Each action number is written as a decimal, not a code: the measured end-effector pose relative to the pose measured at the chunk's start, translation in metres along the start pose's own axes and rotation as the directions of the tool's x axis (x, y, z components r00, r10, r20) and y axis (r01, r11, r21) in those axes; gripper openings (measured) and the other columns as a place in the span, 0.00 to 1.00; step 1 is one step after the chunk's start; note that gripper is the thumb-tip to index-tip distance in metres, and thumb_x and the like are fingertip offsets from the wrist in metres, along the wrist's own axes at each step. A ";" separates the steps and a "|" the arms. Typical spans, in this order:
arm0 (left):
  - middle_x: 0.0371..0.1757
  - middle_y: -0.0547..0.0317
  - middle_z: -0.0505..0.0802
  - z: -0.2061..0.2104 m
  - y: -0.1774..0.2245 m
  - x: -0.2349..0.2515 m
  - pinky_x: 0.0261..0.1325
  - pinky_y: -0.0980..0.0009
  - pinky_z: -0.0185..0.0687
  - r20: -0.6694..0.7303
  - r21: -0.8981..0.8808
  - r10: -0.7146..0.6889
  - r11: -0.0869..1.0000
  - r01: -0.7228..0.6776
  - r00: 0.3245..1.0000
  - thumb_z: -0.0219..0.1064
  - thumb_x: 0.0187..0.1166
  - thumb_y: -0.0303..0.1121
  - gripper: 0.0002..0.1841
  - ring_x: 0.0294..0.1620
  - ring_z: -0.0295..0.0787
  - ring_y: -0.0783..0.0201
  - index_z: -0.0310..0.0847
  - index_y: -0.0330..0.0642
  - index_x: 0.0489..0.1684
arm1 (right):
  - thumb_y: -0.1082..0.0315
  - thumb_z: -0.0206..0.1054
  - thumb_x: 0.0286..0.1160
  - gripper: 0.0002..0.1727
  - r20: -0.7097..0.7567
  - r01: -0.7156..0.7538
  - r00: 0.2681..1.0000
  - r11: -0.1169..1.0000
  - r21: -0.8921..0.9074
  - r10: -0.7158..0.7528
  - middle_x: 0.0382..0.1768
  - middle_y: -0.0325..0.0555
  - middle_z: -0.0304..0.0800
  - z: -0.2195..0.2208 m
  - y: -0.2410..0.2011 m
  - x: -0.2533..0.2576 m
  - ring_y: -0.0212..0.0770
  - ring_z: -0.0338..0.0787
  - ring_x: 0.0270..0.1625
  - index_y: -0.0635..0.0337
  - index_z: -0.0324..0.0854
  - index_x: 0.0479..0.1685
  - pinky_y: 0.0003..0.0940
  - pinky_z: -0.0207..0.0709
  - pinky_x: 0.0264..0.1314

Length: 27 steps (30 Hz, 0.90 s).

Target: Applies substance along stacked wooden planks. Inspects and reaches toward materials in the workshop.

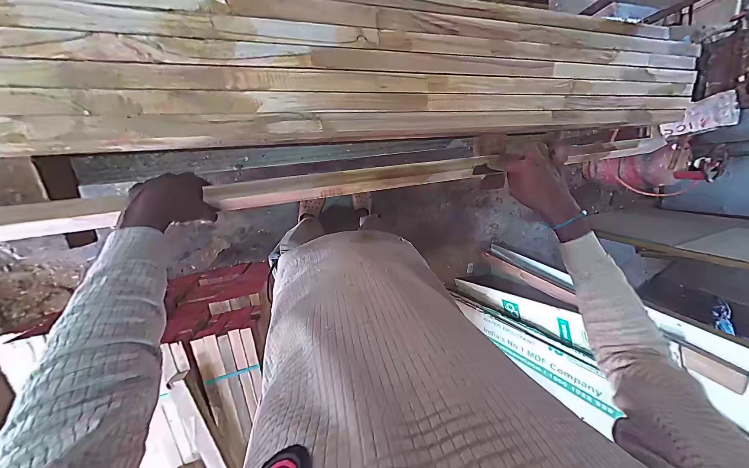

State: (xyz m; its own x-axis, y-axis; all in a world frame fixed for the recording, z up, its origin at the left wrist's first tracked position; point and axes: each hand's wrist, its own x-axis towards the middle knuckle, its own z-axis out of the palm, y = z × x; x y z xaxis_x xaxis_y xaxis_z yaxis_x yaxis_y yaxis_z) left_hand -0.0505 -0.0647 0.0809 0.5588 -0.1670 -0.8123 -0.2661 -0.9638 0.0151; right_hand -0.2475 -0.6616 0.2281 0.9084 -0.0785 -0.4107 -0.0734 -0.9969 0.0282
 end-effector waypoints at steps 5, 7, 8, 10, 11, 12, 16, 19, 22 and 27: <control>0.48 0.33 0.93 -0.027 -0.004 0.026 0.60 0.25 0.75 0.224 -0.082 0.122 0.991 -0.106 0.967 0.92 0.53 0.40 0.30 0.57 0.88 0.32 0.88 0.32 0.52 | 0.61 0.52 0.93 0.18 0.125 -0.210 0.975 0.593 0.777 0.182 0.44 0.52 0.90 0.048 -0.045 -0.015 0.41 0.89 0.41 0.65 0.82 0.63 0.42 0.84 0.48; 0.50 0.34 0.93 -0.032 -0.004 0.029 0.60 0.25 0.75 0.233 -0.160 0.188 0.975 -0.154 0.954 0.92 0.53 0.37 0.30 0.57 0.88 0.33 0.88 0.34 0.55 | 0.60 0.52 0.94 0.18 0.271 -0.315 0.943 0.258 0.913 0.192 0.44 0.46 0.92 0.063 -0.088 -0.025 0.34 0.89 0.36 0.62 0.79 0.66 0.31 0.85 0.39; 0.54 0.35 0.93 -0.034 -0.009 0.027 0.64 0.24 0.73 0.198 -0.173 0.203 0.970 -0.170 0.959 0.92 0.54 0.40 0.31 0.61 0.87 0.32 0.89 0.38 0.59 | 0.61 0.52 0.94 0.15 0.319 -0.340 0.930 0.095 0.936 0.181 0.42 0.45 0.92 0.068 -0.111 -0.028 0.34 0.90 0.34 0.61 0.78 0.63 0.30 0.86 0.35; 0.60 0.38 0.92 -0.028 -0.018 0.010 0.67 0.21 0.71 0.043 -0.135 0.147 0.981 -0.140 0.988 0.92 0.51 0.51 0.37 0.67 0.86 0.33 0.88 0.47 0.63 | 0.66 0.50 0.91 0.14 0.350 -0.313 0.926 -0.232 0.921 0.142 0.43 0.47 0.94 0.075 -0.156 -0.037 0.40 0.94 0.37 0.60 0.78 0.62 0.35 0.91 0.37; 0.62 0.40 0.92 -0.019 -0.025 0.001 0.70 0.23 0.68 -0.082 -0.100 0.098 0.989 -0.106 0.992 0.89 0.49 0.59 0.40 0.68 0.85 0.34 0.87 0.51 0.64 | 0.66 0.49 0.90 0.14 0.333 -0.268 0.934 -0.358 0.895 0.133 0.45 0.50 0.95 0.078 -0.176 -0.042 0.43 0.96 0.37 0.59 0.78 0.60 0.38 0.92 0.37; 0.64 0.40 0.90 -0.006 -0.033 -0.009 0.74 0.25 0.64 -0.228 -0.096 0.041 0.993 -0.064 0.973 0.88 0.45 0.63 0.44 0.70 0.82 0.34 0.84 0.51 0.66 | 0.65 0.47 0.89 0.15 0.306 -0.222 0.944 -0.448 0.866 0.123 0.46 0.51 0.95 0.080 -0.195 -0.046 0.44 0.96 0.38 0.56 0.79 0.58 0.39 0.92 0.37; 0.73 0.38 0.82 0.046 -0.072 -0.028 0.86 0.38 0.57 -0.621 -0.093 -0.098 0.994 0.051 0.778 0.86 0.57 0.38 0.41 0.78 0.75 0.36 0.73 0.40 0.76 | 0.63 0.55 0.88 0.15 0.154 -0.053 0.983 -0.636 0.770 0.104 0.59 0.57 0.92 0.077 -0.268 -0.055 0.44 0.96 0.42 0.55 0.85 0.61 0.35 0.93 0.40; 0.70 0.38 0.85 0.062 -0.094 -0.021 0.87 0.42 0.60 -0.682 -0.002 -0.042 0.998 0.056 0.730 0.65 0.77 0.26 0.23 0.78 0.78 0.41 0.73 0.36 0.73 | 0.60 0.54 0.89 0.16 0.129 -0.047 0.988 -0.636 0.770 0.082 0.60 0.53 0.91 0.075 -0.316 -0.055 0.38 0.94 0.40 0.52 0.86 0.59 0.30 0.90 0.39; 0.64 0.35 0.87 0.039 -0.099 -0.027 0.78 0.36 0.69 -0.484 0.024 0.027 1.000 -0.018 0.875 0.70 0.68 0.22 0.23 0.72 0.81 0.37 0.76 0.32 0.66 | 0.58 0.54 0.88 0.16 0.193 -0.090 0.976 -0.622 0.778 0.099 0.56 0.54 0.93 0.077 -0.351 -0.064 0.39 0.93 0.39 0.54 0.84 0.56 0.31 0.89 0.39; 0.67 0.34 0.86 -0.006 -0.110 -0.022 0.63 0.29 0.79 -0.090 0.019 0.153 0.988 -0.152 0.984 0.82 0.59 0.28 0.31 0.71 0.81 0.32 0.82 0.40 0.68 | 0.63 0.49 0.89 0.16 0.232 -0.088 0.958 -0.594 0.799 0.171 0.50 0.53 0.94 0.077 -0.387 -0.083 0.40 0.94 0.39 0.58 0.83 0.55 0.32 0.90 0.42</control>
State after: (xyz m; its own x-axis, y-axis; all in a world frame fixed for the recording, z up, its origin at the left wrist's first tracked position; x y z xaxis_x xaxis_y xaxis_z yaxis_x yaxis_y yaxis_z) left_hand -0.0290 0.0433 0.1004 0.5801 -0.3308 -0.7443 -0.3627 -0.9231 0.1276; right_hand -0.3259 -0.2692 0.1813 0.7619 -0.2441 -0.6000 -0.3653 0.6031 -0.7091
